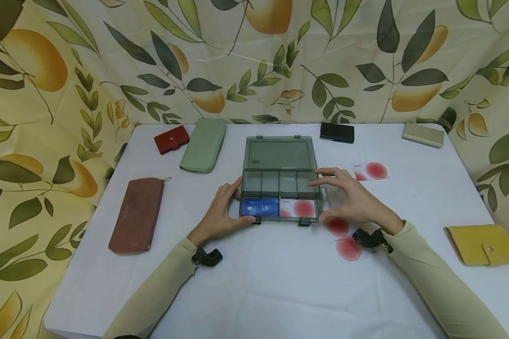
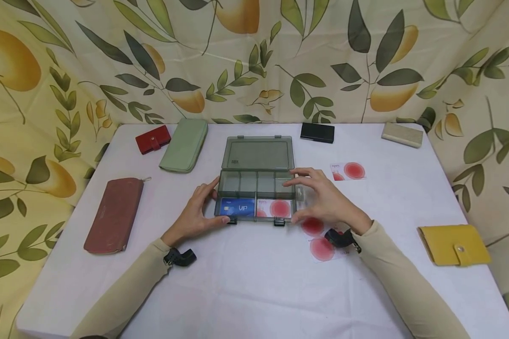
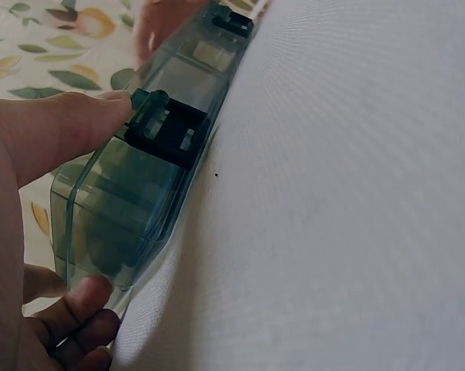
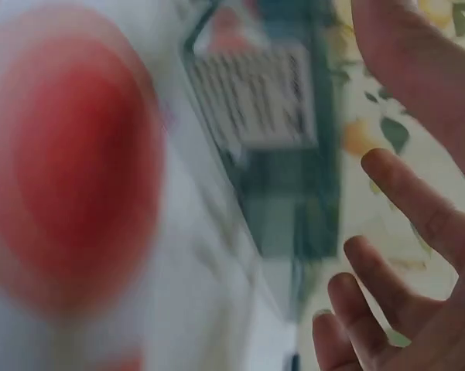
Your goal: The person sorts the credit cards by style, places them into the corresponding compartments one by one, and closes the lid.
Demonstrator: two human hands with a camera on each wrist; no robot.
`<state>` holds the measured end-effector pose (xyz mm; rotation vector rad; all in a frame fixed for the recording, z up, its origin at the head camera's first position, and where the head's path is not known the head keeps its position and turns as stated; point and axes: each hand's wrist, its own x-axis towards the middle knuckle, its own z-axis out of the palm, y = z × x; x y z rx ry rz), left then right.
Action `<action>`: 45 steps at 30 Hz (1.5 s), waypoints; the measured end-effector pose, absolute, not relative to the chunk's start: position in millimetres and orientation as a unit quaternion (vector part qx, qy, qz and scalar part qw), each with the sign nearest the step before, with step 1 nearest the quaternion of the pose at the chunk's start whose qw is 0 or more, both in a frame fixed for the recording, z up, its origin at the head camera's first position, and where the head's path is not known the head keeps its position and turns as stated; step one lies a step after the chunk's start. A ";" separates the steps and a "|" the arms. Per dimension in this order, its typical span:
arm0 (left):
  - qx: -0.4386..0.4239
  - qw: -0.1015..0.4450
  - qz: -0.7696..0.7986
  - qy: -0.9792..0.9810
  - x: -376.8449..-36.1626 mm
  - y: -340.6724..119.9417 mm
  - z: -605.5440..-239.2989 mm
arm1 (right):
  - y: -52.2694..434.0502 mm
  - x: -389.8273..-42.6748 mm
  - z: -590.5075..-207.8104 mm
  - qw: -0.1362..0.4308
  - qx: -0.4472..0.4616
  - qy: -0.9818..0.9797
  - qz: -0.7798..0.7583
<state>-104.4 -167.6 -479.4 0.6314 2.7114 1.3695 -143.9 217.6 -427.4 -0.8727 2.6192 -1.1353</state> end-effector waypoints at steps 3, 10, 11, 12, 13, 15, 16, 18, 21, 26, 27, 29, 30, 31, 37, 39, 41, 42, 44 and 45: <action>0.204 0.021 0.439 0.875 -104.7 -167.1 -478.4 | 233.4 -152.1 -419.6 0.064 -0.265 0.888 -0.372; 0.206 0.016 0.437 0.876 -105.1 -167.9 -478.9 | 289.3 -177.8 -408.4 0.055 -0.173 0.935 -0.303; 0.206 0.015 0.437 0.875 -105.1 -168.0 -479.3 | 297.2 -180.8 -410.0 0.056 -0.163 0.941 -0.292; 0.206 0.016 0.437 0.875 -105.0 -168.2 -479.8 | 304.5 -183.6 -412.0 0.057 -0.154 0.946 -0.281; 0.206 0.015 0.436 0.876 -104.9 -168.3 -480.3 | 311.2 -186.0 -414.4 0.058 -0.149 0.948 -0.274; 0.206 0.015 0.436 0.876 -104.6 -168.4 -481.3 | 322.0 -189.5 -419.0 0.063 -0.138 0.953 -0.264; 0.206 0.016 0.435 0.876 -104.5 -168.5 -481.6 | 326.2 -191.0 -421.0 0.066 -0.134 0.954 -0.261; 0.205 0.016 0.435 0.876 -104.1 -168.5 -481.9 | 332.1 -193.6 -423.7 0.073 -0.131 0.954 -0.261; 0.204 0.016 0.436 0.876 -103.8 -168.5 -482.0 | 337.6 -198.5 -426.7 0.091 -0.126 0.955 -0.252; 0.205 0.015 0.437 0.876 -104.7 -168.6 -483.6 | 343.5 -206.8 -430.6 0.128 -0.124 0.956 -0.233; 0.206 0.013 0.435 0.876 -104.8 -168.6 -483.7 | 344.1 -208.0 -431.1 0.133 -0.123 0.956 -0.230; 0.205 0.015 0.437 0.876 -104.8 -168.5 -483.4 | 344.9 -209.5 -431.9 0.140 -0.120 0.956 -0.227; 0.205 0.015 0.437 0.876 -104.8 -168.4 -483.1 | 345.0 -210.0 -431.9 0.142 -0.118 0.956 -0.226; 0.205 0.015 0.437 0.875 -104.6 -168.2 -482.7 | 345.2 -209.7 -431.8 0.144 -0.117 0.956 -0.226; 0.208 0.013 0.436 0.875 -104.4 -167.7 -482.4 | 346.9 -205.3 -429.3 0.159 -0.105 0.955 -0.226; 0.207 0.012 0.437 0.875 -103.9 -167.8 -482.0 | 347.6 -203.0 -428.6 0.163 -0.097 0.954 -0.231; 0.206 0.012 0.437 0.876 -103.5 -168.0 -481.8 | 347.8 -200.4 -428.1 0.164 -0.094 0.953 -0.237; 0.206 0.012 0.436 0.876 -103.5 -168.1 -481.8 | 347.8 -198.9 -428.1 0.164 -0.093 0.952 -0.240; 0.208 0.011 0.436 0.876 -103.4 -168.3 -481.7 | 347.1 -195.5 -428.2 0.156 -0.097 0.952 -0.246; 0.208 0.011 0.436 0.875 -103.3 -168.3 -481.5 | 346.5 -193.8 -428.2 0.150 -0.101 0.952 -0.249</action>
